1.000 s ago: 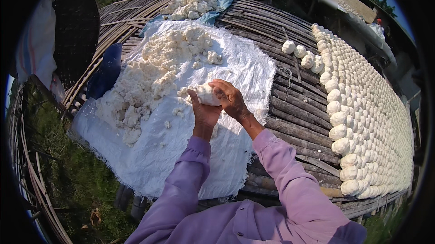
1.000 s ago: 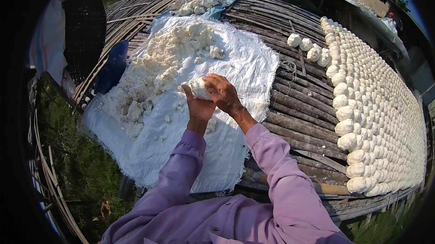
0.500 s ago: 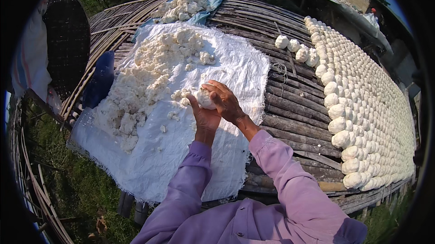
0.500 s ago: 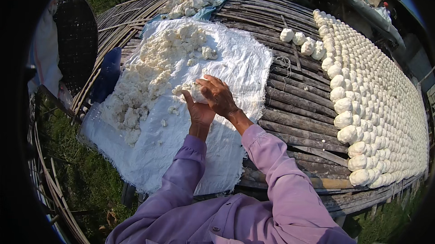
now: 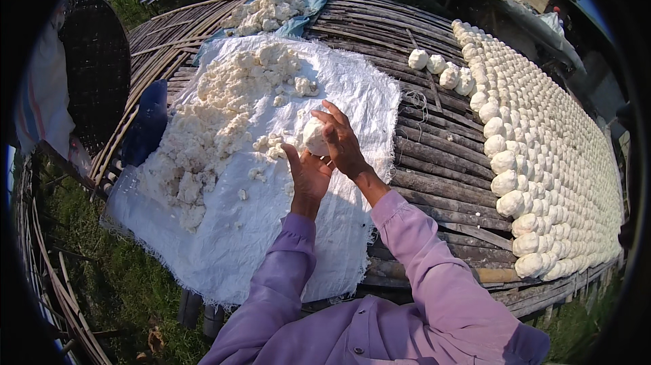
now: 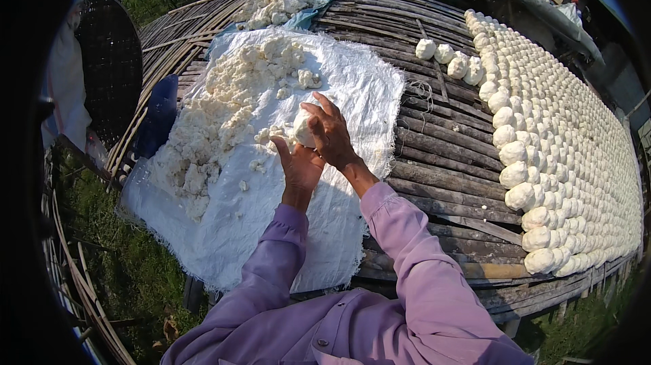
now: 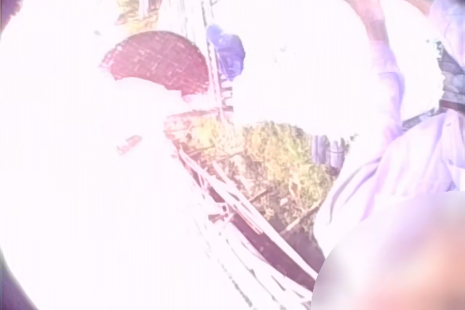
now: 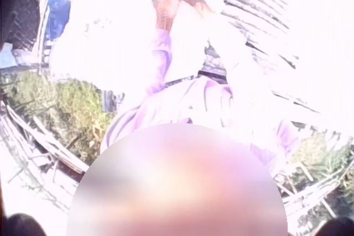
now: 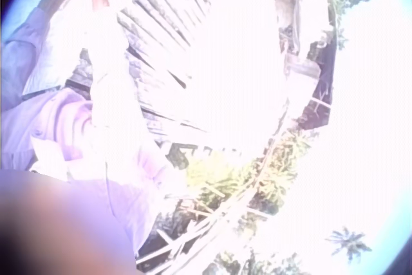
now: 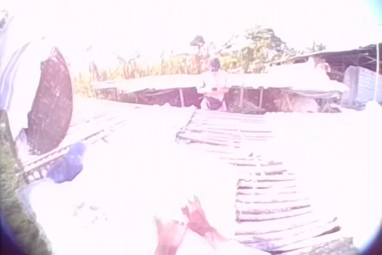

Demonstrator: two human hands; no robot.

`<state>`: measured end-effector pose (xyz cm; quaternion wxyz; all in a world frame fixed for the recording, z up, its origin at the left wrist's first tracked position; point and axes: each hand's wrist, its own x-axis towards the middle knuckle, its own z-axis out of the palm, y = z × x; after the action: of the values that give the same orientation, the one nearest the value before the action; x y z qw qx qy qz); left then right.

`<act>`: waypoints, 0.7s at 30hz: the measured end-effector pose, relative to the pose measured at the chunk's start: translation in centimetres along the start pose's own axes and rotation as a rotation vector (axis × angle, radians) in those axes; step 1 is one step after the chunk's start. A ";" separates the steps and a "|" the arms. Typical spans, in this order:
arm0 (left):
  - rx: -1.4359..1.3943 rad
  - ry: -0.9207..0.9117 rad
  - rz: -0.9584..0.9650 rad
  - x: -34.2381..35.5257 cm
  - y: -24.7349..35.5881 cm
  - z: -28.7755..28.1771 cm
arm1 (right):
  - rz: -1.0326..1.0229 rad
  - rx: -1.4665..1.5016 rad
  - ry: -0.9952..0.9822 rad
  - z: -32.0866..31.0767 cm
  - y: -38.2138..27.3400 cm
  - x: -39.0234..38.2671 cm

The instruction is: The person repeatedly scoops portions of white dough from a pile on a cloth, rolls them into balls between both hands, and places each ball onto a bamboo rack. The process continues throughout the clip, forming a growing row of dough balls.

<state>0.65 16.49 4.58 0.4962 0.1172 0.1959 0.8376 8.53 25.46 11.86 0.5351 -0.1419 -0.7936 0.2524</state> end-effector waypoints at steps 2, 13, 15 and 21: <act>-0.034 0.016 0.047 0.5 -0.2 0.1 | 0.325 0.048 -0.422 -0.9 -0.8 0.6; -0.116 -0.005 -0.173 2.5 -1.6 1.7 | 0.719 0.399 -0.002 -1.2 3.7 0.9; -0.017 -0.005 -0.099 3.5 -1.7 1.8 | 0.138 0.109 0.044 -1.8 4.2 1.0; -0.096 0.088 -0.090 6.4 -2.6 3.1 | 0.153 0.151 0.007 -5.0 3.5 4.3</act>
<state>0.83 23.91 6.23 0.5294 0.0475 0.1820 0.8272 11.32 31.77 14.80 0.5261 -0.1619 -0.7574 0.3512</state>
